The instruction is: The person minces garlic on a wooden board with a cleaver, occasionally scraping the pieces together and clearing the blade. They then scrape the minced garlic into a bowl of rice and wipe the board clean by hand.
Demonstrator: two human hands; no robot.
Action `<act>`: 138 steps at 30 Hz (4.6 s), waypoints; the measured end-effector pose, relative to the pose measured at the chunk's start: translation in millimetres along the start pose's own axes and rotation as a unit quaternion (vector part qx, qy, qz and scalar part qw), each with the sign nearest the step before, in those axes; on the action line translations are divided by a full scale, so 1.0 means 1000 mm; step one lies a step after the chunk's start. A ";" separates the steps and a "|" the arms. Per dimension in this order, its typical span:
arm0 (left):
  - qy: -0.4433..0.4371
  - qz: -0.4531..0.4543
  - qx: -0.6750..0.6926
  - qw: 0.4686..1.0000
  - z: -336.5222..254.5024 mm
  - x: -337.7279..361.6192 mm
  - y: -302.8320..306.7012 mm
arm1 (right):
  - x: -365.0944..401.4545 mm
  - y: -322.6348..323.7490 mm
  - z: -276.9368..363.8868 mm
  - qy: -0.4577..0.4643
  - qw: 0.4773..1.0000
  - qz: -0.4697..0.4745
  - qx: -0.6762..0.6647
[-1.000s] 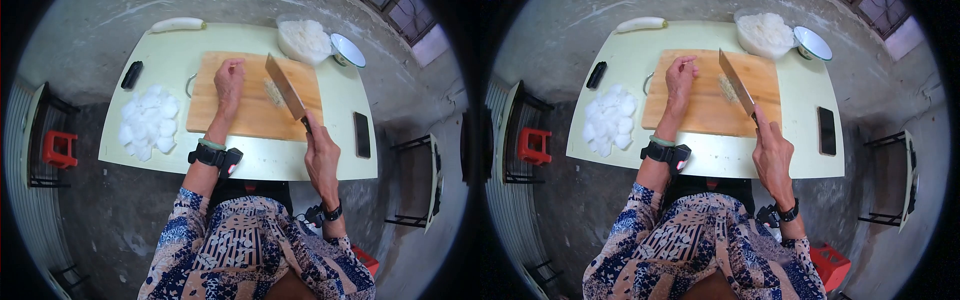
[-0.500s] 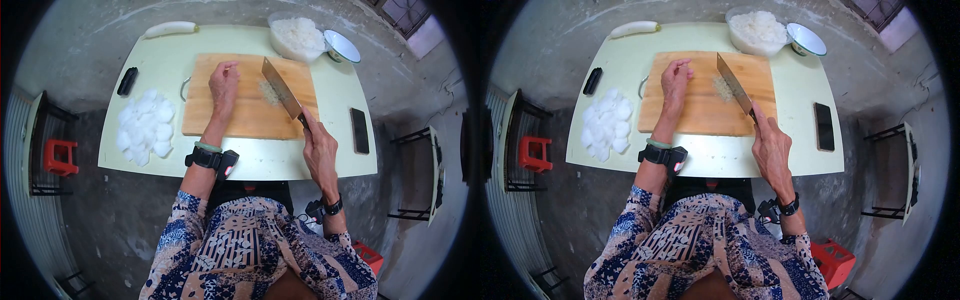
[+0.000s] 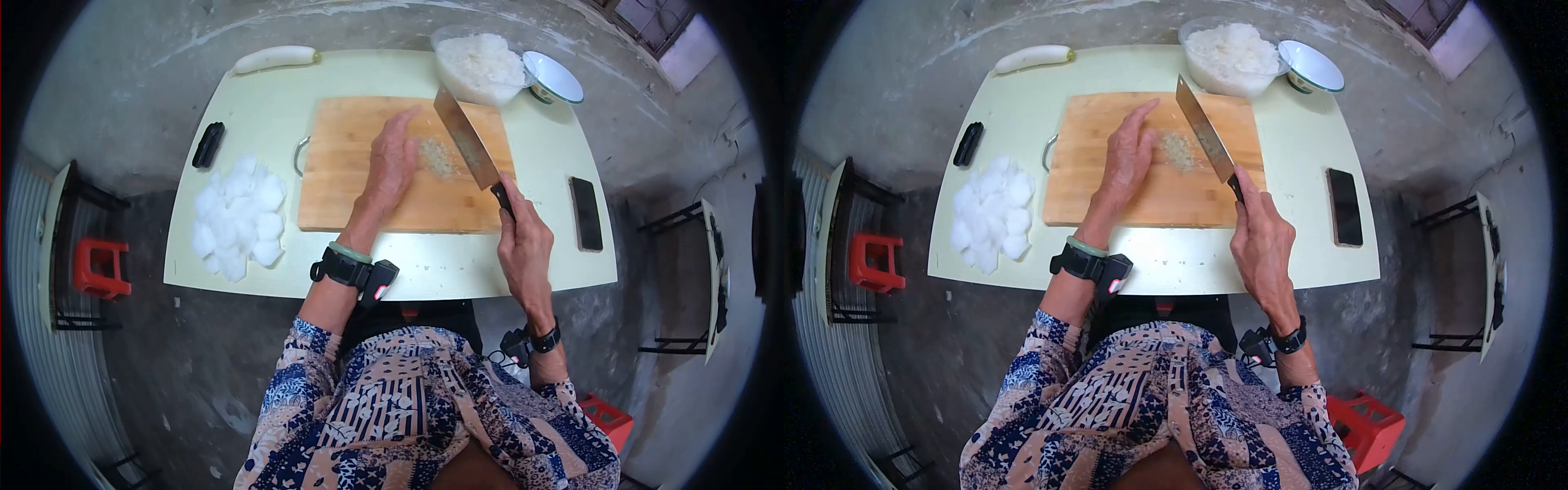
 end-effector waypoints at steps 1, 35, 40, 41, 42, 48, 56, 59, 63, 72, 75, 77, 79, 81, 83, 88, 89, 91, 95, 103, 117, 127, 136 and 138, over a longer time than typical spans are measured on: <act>0.097 0.036 0.082 0.991 0.009 0.000 -0.003 | 0.000 0.001 -0.002 -0.004 1.000 -0.003 0.000; 0.192 0.109 0.367 0.904 -0.028 0.046 -0.015 | 0.029 0.010 -0.006 -0.016 0.996 -0.085 -0.033; 0.218 0.019 0.328 0.919 -0.031 0.034 -0.007 | 0.010 0.007 -0.031 -0.143 0.957 -0.022 -0.251; 0.245 0.003 0.335 0.910 -0.027 0.033 -0.003 | 0.011 0.003 -0.037 -0.193 0.908 0.010 -0.371; 0.245 -0.005 0.336 0.909 -0.025 0.028 0.000 | 0.013 -0.003 -0.041 -0.241 0.841 0.045 -0.481; 0.370 0.059 0.551 0.745 -0.016 0.002 -0.007 | 0.017 -0.016 -0.043 -0.248 0.766 0.103 -0.584; 0.379 0.128 0.559 0.726 -0.008 0.001 -0.029 | -0.032 -0.038 -0.055 -0.206 0.834 0.059 -0.508; 0.354 0.128 0.522 0.766 -0.004 -0.001 -0.036 | -0.052 -0.037 -0.051 -0.189 0.848 0.044 -0.493; 0.296 0.161 0.398 0.853 -0.001 0.001 -0.038 | -0.058 -0.027 -0.047 -0.156 0.892 -0.018 -0.424; -0.180 -0.005 -0.283 0.942 -0.024 0.017 -0.041 | -0.016 0.001 -0.033 0.001 0.993 -0.099 -0.061; -0.042 0.159 -0.177 0.970 -0.009 0.009 -0.043 | -0.003 0.000 -0.033 -0.008 0.997 -0.082 0.001; -0.124 0.135 -0.235 0.954 -0.030 0.010 -0.038 | -0.003 -0.007 -0.036 -0.003 0.997 -0.063 0.053; -0.155 0.093 -0.243 0.953 -0.030 0.011 -0.035 | 0.000 -0.015 -0.037 -0.003 0.993 -0.047 0.105; -0.190 0.047 -0.249 0.948 -0.031 0.007 -0.031 | -0.002 -0.022 -0.033 0.035 0.989 -0.031 0.140; -0.047 0.064 -0.179 0.981 -0.034 0.004 -0.017 | 0.001 -0.024 -0.028 0.037 0.992 -0.016 0.123; 0.037 0.056 -0.105 0.992 -0.040 0.015 -0.002 | 0.006 -0.017 -0.015 0.017 0.998 -0.005 0.065; 0.071 0.068 -0.067 0.993 -0.039 0.020 -0.002 | 0.007 -0.020 -0.011 0.016 0.998 -0.005 0.064; 0.129 0.085 0.013 0.988 -0.044 0.031 -0.003 | 0.008 -0.019 -0.001 0.028 0.997 -0.065 0.039; 0.334 0.154 0.379 0.849 -0.069 0.047 -0.020 | 0.010 -0.039 0.019 0.048 0.996 -0.073 -0.007; 0.368 0.135 0.476 0.787 -0.034 0.040 0.018 | -0.006 -0.040 -0.001 0.147 0.984 -0.027 -0.098; 0.429 0.223 0.397 0.780 -0.006 0.054 0.030 | -0.051 -0.058 -0.099 0.063 0.997 -0.044 0.015; 0.407 0.205 0.396 0.798 -0.020 0.046 0.028 | -0.057 -0.061 -0.108 0.071 0.997 -0.025 0.004; 0.405 0.200 0.419 0.788 -0.029 0.024 0.028 | -0.056 -0.056 -0.109 0.070 0.997 -0.025 -0.009; 0.429 0.195 0.401 0.786 -0.019 0.025 0.021 | -0.057 -0.055 -0.109 0.068 0.997 -0.018 -0.016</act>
Point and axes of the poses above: each hand's wrist, its own x-axis away from the middle knuckle, its own y-axis out of the back of the hand, z = x × y, the point moved 6 cm from there along -x, towards the middle knuckle, and after that the axes turned 1 degree about x, right-handed, at the moved point
